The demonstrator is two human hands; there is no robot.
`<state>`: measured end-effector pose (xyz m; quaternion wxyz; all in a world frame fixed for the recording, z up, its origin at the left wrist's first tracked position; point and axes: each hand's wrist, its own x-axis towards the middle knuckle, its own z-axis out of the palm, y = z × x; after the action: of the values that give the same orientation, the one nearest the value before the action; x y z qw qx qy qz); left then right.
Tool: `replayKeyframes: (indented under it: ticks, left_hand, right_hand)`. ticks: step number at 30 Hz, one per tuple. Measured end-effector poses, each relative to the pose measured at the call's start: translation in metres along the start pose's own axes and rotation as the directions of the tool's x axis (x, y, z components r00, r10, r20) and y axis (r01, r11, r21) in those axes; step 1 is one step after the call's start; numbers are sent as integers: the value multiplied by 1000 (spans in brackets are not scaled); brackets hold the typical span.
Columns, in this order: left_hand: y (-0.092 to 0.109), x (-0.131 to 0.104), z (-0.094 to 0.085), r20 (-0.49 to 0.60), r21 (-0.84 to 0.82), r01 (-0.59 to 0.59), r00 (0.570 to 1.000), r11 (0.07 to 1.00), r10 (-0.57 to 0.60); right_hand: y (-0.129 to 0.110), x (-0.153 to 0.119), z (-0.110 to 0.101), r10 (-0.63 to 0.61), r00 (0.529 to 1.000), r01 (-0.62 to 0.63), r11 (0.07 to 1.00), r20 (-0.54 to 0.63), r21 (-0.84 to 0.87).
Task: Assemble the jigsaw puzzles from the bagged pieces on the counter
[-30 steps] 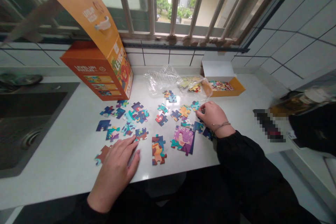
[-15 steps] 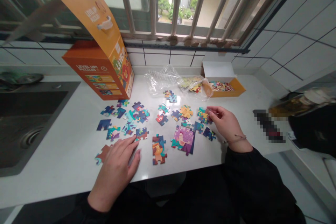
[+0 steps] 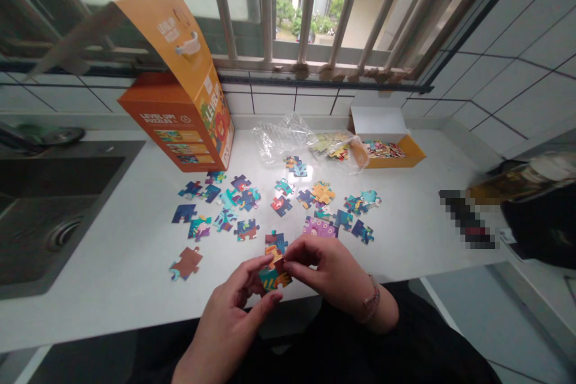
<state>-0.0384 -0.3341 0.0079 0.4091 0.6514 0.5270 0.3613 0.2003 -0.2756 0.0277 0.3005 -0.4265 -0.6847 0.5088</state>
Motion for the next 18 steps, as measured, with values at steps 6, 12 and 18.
replayKeyframes:
  ticks: [6, 12, 18]
  left_hand:
    - [-9, 3, -11, -48, -23, 239, 970, 971, -240]
    - [-35, -5, -38, -136, 359, 82, 990, 930, -34]
    - [-38, -3, -36, -87, 538, -193, 956, 821, 282]
  right_hand:
    - [12, 41, -39, -243, 958, 86, 749, -151, -657]
    - [50, 80, -104, 13, 992, -114, 457, -122, -882]
    - [50, 83, -109, -1, 999, -44, 448, -50, -893]
